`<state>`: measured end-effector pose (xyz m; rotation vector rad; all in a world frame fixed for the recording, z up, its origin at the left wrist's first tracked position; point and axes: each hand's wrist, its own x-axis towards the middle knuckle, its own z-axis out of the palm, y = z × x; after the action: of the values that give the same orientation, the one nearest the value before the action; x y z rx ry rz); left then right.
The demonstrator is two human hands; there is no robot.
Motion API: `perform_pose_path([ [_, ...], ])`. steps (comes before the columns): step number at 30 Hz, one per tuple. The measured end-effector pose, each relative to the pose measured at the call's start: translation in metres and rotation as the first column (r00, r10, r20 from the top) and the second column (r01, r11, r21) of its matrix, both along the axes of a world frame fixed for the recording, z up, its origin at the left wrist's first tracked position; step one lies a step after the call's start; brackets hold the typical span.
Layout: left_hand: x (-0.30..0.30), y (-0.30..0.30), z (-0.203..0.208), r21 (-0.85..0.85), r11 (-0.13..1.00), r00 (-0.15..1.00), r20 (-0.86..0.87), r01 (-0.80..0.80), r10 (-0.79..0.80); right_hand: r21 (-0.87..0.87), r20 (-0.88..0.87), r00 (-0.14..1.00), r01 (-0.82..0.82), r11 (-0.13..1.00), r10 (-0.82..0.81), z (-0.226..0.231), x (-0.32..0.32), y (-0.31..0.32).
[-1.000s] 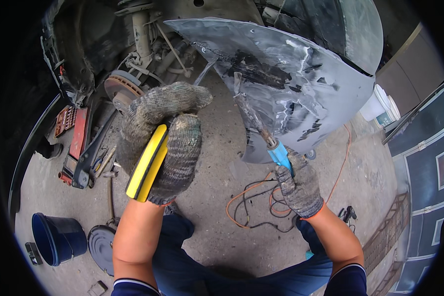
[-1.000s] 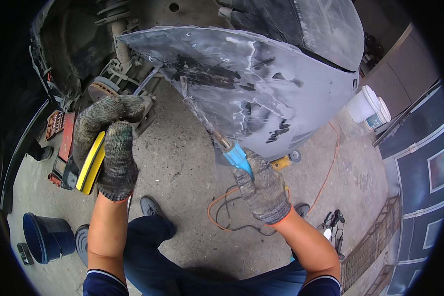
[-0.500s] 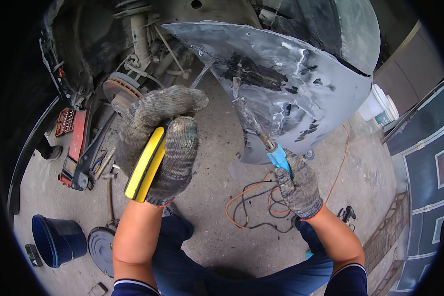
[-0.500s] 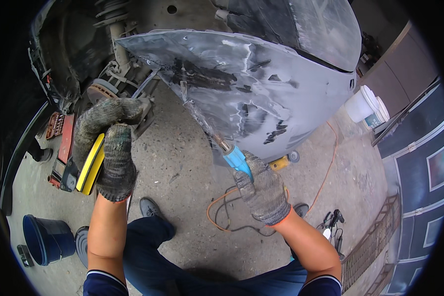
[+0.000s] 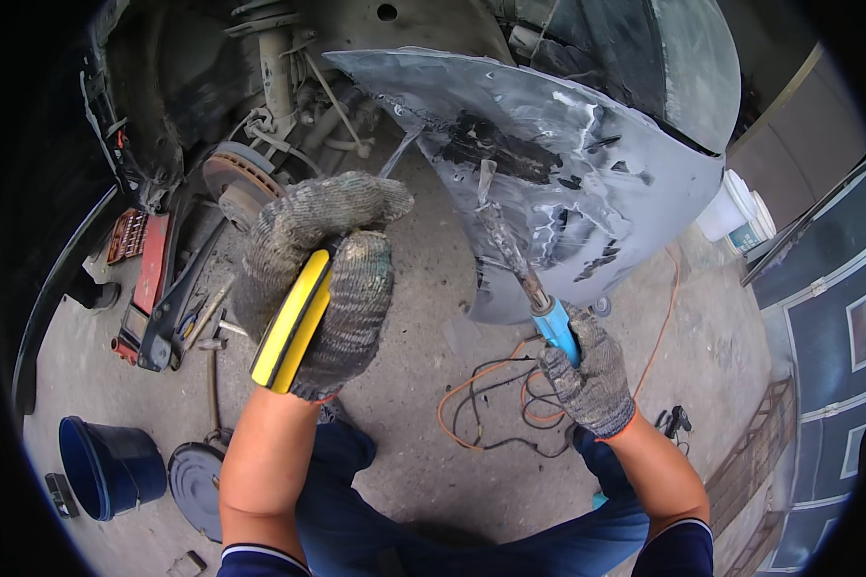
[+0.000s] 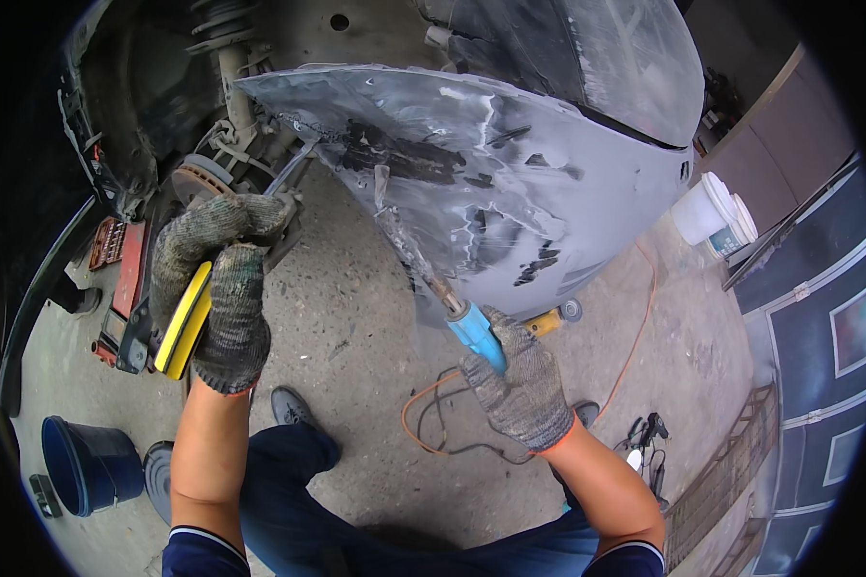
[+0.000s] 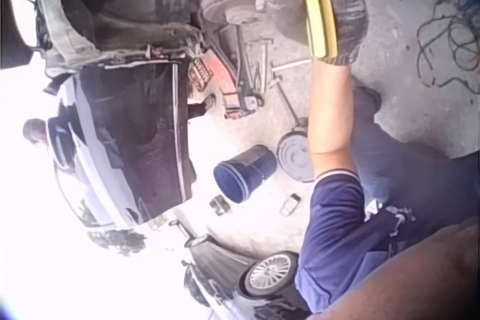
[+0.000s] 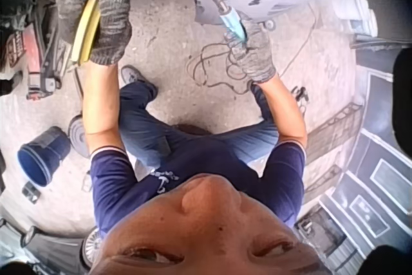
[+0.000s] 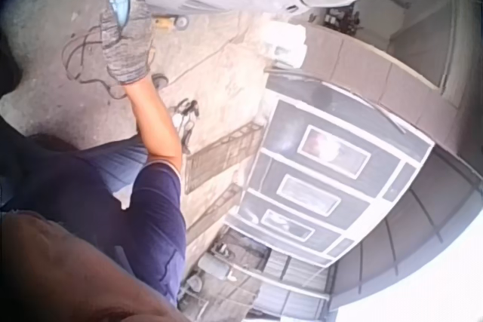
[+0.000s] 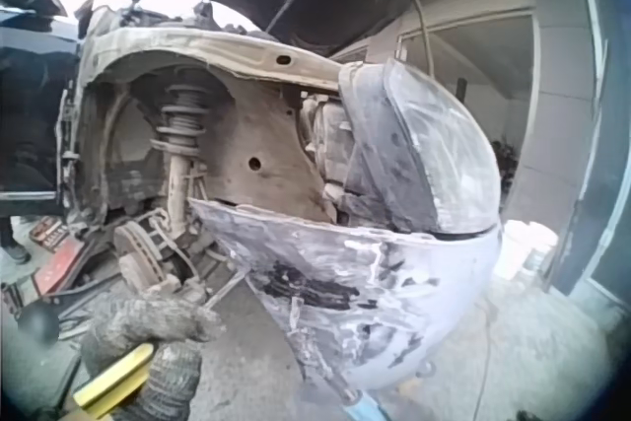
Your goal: The person welds a damaged section of a car's front fender using a handheld welding torch and a yellow plastic tool. The person repeatedly applies the welding torch to the metal surface while holding the plastic tool against the panel.
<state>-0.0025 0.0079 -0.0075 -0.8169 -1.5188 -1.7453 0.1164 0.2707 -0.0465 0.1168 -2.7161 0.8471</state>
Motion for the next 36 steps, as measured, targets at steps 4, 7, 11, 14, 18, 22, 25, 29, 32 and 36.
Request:
perform_pose_path([
  [4,0.004,-0.002,0.004,0.004,1.000,1.000,0.000,-0.021,0.021,-0.207,0.159,0.986,-0.020,0.978,0.054,0.008,0.019,0.008],
  [7,0.007,-0.009,0.005,0.007,1.000,1.000,-0.007,0.003,-0.003,-0.295,0.208,0.977,0.025,0.955,0.039,0.019,0.020,0.017],
  [11,0.011,-0.021,0.001,0.169,0.984,0.998,-0.010,0.059,-0.058,-0.304,0.139,0.990,0.032,0.952,0.011,0.025,0.022,0.027],
  [14,0.002,-0.020,0.002,0.216,0.976,0.998,0.056,0.005,-0.018,-0.314,0.159,0.984,-0.024,0.949,0.077,0.033,0.019,0.031],
  [18,-0.013,-0.013,0.003,0.134,0.991,0.921,0.385,0.001,-0.053,-0.305,0.212,0.975,-0.002,0.952,0.070,0.035,0.009,0.035],
  [22,-0.028,0.002,0.001,0.056,0.990,0.853,0.503,0.131,-0.141,-0.331,0.225,0.971,-0.004,0.944,0.082,0.021,-0.003,0.040],
  [25,-0.024,0.010,0.005,0.243,0.921,0.727,0.565,0.306,-0.390,-0.278,0.197,0.976,-0.031,0.960,0.088,0.013,-0.010,0.047],
  [29,-0.023,0.015,0.001,0.289,0.885,0.697,0.545,0.365,-0.466,-0.265,0.196,0.973,-0.065,0.962,0.119,0.017,-0.019,0.044],
  [32,-0.026,0.018,-0.005,0.336,0.862,0.686,0.522,0.379,-0.506,-0.333,0.224,0.971,-0.004,0.943,0.083,0.024,-0.023,0.034],
  [36,-0.023,0.018,0.001,0.325,0.871,0.695,0.526,0.368,-0.490,-0.293,0.164,0.985,0.000,0.956,0.050,0.015,-0.022,0.043],
])
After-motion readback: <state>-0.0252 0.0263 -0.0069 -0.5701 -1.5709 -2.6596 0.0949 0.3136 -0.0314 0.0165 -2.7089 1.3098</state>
